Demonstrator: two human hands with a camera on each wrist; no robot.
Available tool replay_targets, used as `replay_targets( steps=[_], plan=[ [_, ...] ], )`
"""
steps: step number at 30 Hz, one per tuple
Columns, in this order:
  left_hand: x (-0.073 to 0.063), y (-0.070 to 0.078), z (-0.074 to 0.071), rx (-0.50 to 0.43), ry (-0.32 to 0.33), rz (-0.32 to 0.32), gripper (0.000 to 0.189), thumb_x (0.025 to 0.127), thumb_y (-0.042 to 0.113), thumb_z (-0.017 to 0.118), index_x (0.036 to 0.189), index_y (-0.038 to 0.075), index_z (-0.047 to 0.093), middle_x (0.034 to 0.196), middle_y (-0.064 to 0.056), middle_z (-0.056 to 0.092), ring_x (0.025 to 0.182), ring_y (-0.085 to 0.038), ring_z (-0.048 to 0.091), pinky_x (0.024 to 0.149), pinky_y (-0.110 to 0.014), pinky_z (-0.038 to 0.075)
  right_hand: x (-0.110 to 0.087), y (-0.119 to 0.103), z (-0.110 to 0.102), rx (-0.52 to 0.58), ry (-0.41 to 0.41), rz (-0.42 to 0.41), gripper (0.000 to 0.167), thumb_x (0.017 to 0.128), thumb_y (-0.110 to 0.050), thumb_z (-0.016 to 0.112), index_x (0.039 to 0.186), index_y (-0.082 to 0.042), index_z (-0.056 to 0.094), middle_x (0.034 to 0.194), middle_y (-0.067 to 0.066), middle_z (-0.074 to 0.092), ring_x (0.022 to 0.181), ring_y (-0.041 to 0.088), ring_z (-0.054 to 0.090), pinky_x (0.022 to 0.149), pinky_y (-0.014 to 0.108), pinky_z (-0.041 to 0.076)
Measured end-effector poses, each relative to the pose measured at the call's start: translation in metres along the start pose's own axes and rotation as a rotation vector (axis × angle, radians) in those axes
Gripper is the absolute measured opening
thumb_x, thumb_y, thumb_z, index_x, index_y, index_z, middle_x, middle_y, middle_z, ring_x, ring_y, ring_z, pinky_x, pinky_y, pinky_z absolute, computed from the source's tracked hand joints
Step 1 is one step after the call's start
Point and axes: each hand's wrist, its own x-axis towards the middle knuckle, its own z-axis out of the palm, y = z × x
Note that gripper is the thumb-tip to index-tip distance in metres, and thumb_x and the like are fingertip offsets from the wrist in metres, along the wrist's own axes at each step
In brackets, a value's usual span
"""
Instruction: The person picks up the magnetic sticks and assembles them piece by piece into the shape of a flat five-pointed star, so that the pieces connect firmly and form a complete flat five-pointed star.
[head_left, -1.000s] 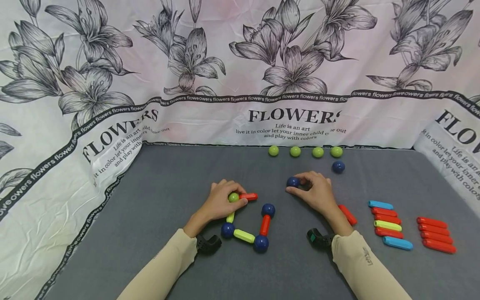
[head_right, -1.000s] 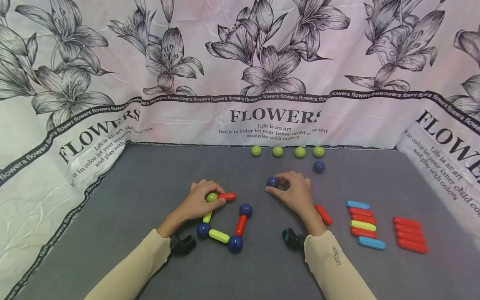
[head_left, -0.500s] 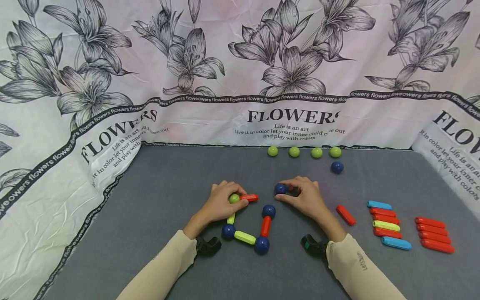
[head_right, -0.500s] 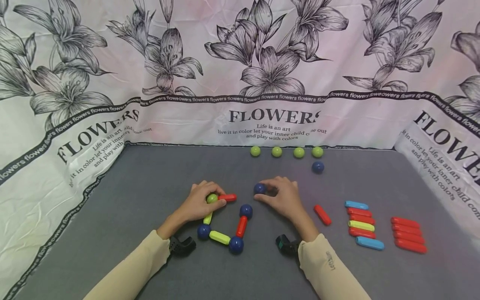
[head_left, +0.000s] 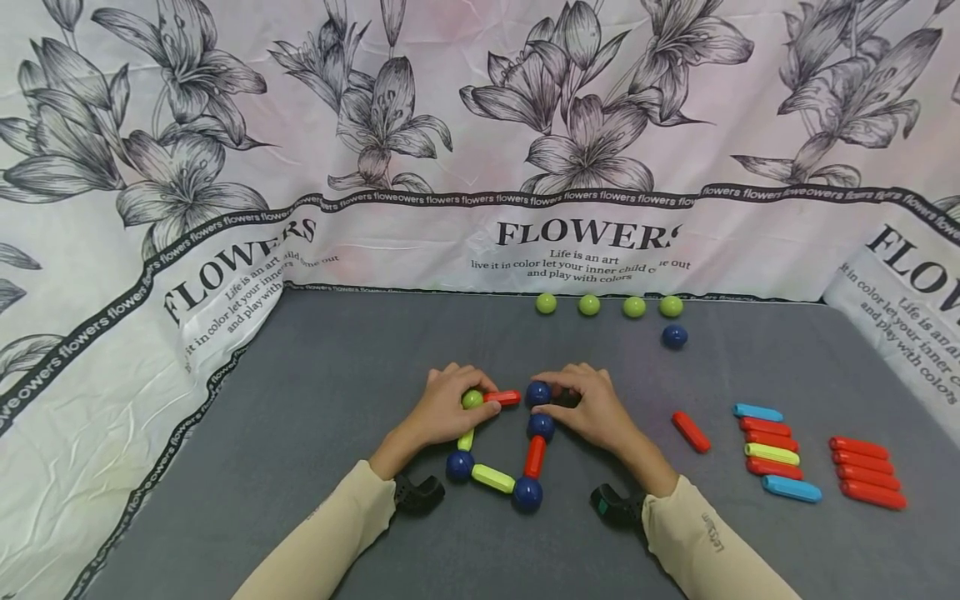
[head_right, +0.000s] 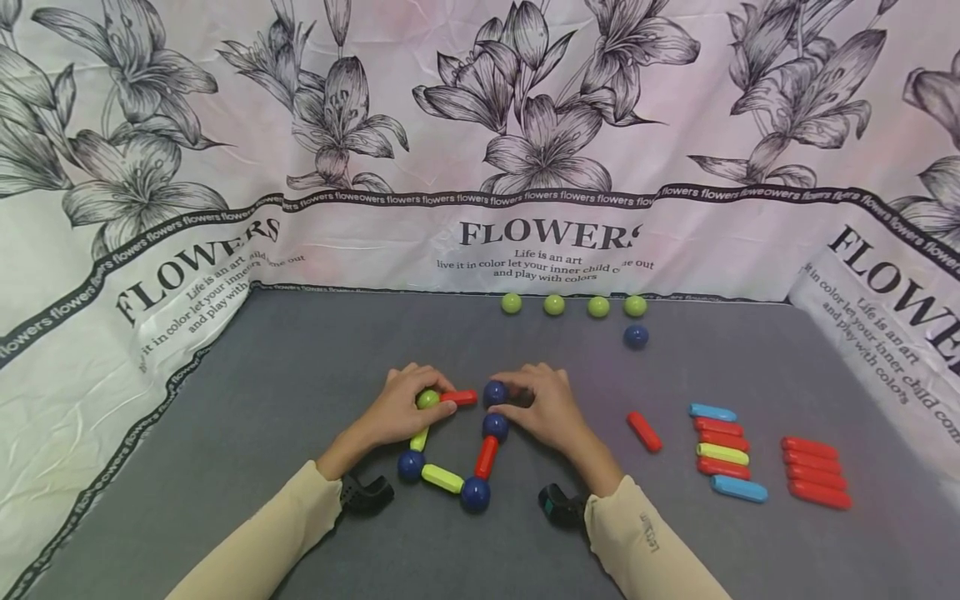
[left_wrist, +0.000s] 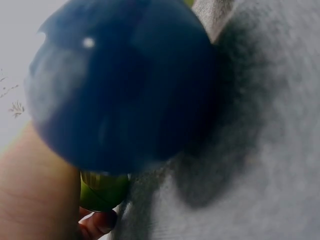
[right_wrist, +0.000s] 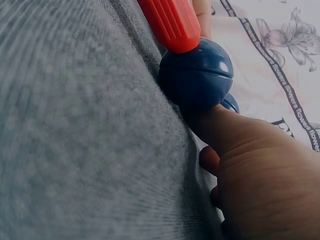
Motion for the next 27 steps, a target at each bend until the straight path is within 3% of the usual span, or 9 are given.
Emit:
replay_targets(
  steps=[27],
  plan=[
    [0.0002, 0.0013, 0.0015, 0.013, 0.0, 0.007, 0.015, 0.091, 0.035, 0.075, 0.1, 0.024, 0.074, 0.102, 0.005, 0.072, 0.084, -0.011, 0.048, 0.078, -0.032, 0.024, -0.0004, -0.0019, -0.0007, -0.015, -0.07, -0.01, 0.047, 0.076, -0.023, 0.091, 0.12, -0.022, 0.077, 0.08, -0.002, 0.06, 0.079, 0.014, 0.049, 0.073, 0.031, 0.02]
  ],
)
